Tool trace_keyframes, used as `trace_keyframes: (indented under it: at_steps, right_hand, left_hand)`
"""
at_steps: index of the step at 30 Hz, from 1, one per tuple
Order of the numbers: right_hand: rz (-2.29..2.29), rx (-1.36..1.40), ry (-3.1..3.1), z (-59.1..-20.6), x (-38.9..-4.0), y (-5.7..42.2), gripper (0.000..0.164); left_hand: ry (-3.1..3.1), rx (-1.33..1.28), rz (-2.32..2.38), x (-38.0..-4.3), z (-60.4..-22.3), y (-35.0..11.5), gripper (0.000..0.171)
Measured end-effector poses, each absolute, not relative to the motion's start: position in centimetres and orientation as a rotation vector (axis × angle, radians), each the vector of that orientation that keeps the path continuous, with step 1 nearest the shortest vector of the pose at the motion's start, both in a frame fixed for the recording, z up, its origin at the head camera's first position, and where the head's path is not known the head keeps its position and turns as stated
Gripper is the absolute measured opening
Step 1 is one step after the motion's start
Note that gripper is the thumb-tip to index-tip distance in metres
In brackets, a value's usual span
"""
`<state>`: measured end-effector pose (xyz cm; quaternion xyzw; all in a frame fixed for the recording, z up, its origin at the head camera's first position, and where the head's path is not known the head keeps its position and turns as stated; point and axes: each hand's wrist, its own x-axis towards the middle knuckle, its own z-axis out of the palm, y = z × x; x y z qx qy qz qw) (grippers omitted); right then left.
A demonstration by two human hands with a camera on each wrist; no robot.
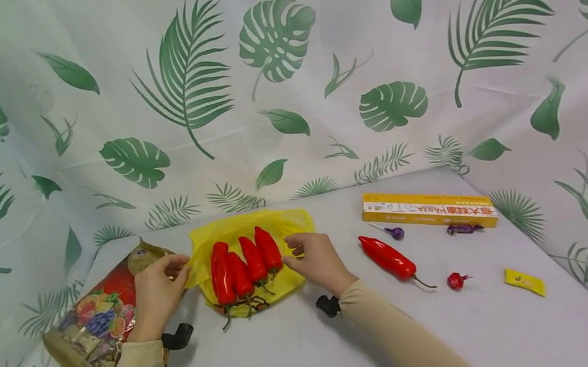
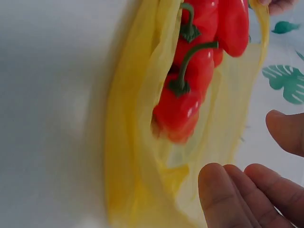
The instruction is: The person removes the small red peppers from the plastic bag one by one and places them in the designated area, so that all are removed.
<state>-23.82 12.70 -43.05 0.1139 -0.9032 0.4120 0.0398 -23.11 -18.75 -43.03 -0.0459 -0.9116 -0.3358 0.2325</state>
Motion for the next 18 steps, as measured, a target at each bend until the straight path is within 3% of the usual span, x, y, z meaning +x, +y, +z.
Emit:
trace_keyframes:
  at_steps: [18]
  right_hand:
    - [1.221, 0.161, -2.928, -45.6, -28.7, 8.0, 0.061]
  left_hand:
    - [-2.515, -0.126, -0.962, -22.9, -43.3, -19.0, 0.011]
